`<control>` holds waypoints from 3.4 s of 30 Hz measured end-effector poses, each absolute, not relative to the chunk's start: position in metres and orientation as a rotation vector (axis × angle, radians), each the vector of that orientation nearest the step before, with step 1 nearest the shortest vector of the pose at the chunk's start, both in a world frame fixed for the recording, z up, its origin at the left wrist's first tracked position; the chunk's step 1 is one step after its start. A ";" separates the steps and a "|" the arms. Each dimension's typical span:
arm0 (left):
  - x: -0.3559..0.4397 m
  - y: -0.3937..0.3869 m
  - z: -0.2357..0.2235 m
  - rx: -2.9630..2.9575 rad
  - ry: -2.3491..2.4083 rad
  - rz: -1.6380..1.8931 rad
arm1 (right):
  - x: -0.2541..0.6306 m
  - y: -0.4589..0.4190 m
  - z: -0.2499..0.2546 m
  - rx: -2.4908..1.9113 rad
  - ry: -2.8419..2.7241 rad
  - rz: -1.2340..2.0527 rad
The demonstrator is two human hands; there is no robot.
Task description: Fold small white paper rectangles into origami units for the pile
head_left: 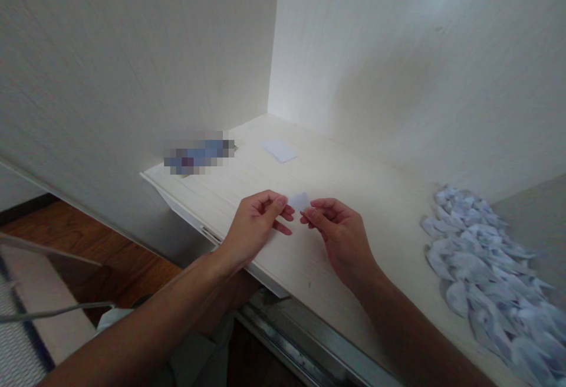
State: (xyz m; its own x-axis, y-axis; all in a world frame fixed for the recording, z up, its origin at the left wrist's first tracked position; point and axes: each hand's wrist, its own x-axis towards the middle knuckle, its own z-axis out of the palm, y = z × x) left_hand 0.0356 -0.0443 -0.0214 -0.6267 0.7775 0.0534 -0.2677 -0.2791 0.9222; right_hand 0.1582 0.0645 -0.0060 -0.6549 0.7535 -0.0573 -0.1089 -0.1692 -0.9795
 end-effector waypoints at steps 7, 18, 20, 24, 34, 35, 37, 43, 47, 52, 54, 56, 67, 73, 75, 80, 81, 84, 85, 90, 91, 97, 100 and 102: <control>0.038 -0.046 -0.023 0.702 1.329 2.014 | 0.158 0.064 -0.003 -0.747 -1.396 1.961; 0.041 -0.043 -0.021 0.562 1.368 2.073 | 0.156 0.067 -0.014 -0.735 -1.545 1.738; 0.041 -0.042 -0.021 0.556 1.354 2.077 | 0.156 0.066 -0.013 -0.741 -1.590 1.687; 0.041 -0.042 -0.021 0.565 1.332 2.076 | 0.156 0.065 -0.012 -0.755 -1.593 1.694; 0.043 -0.042 -0.020 0.598 1.346 2.039 | 0.154 0.064 -0.017 -0.767 -1.520 1.706; 0.043 -0.042 -0.020 0.601 1.351 2.035 | 0.154 0.064 -0.017 -0.774 -1.512 1.709; 0.043 -0.041 -0.019 0.602 1.374 2.027 | 0.155 0.063 -0.017 -0.788 -1.503 1.710; 0.049 -0.038 -0.015 0.587 1.474 2.040 | 0.156 0.063 -0.014 -0.806 -1.459 1.715; 0.059 -0.033 -0.015 0.569 1.443 2.099 | 0.157 0.062 -0.014 -0.762 -1.372 1.710; 0.077 -0.024 -0.017 0.502 1.353 2.223 | 0.158 0.058 -0.011 -0.731 -1.412 1.562; 0.083 -0.021 -0.017 0.491 1.324 2.275 | 0.159 0.055 -0.008 -0.715 -1.447 1.507; 0.088 -0.019 -0.016 0.493 1.294 2.330 | 0.159 0.053 -0.006 -0.687 -1.451 1.491; 0.090 -0.021 -0.015 0.506 1.194 2.354 | 0.159 0.053 -0.008 -0.647 -1.412 1.576; 0.083 -0.022 -0.015 0.482 1.225 2.342 | 0.159 0.053 -0.008 -0.635 -1.442 1.588; 0.082 -0.022 -0.015 0.493 1.233 2.336 | 0.160 0.053 -0.008 -0.623 -1.446 1.600; 0.082 -0.022 -0.014 0.483 1.265 2.314 | 0.161 0.055 -0.009 -0.671 -1.491 1.557; 0.082 -0.022 -0.013 0.480 1.264 2.315 | 0.161 0.055 -0.008 -0.678 -1.493 1.547; 0.082 -0.022 -0.013 0.483 1.251 2.330 | 0.160 0.054 -0.008 -0.684 -1.492 1.539; 0.082 -0.022 -0.013 0.487 1.241 2.336 | 0.160 0.054 -0.007 -0.685 -1.488 1.541; 0.082 -0.023 -0.014 0.484 1.208 2.335 | 0.160 0.053 -0.006 -0.707 -1.503 1.533; 0.082 -0.023 -0.014 0.483 1.207 2.333 | 0.160 0.053 -0.006 -0.712 -1.508 1.528; 0.083 -0.023 -0.015 0.471 1.228 2.314 | 0.161 0.053 -0.007 -0.713 -1.537 1.486; 0.083 -0.023 -0.015 0.469 1.233 2.310 | 0.161 0.053 -0.006 -0.720 -1.547 1.467; 0.083 -0.024 -0.015 0.469 1.228 2.309 | 0.161 0.053 -0.005 -0.731 -1.554 1.453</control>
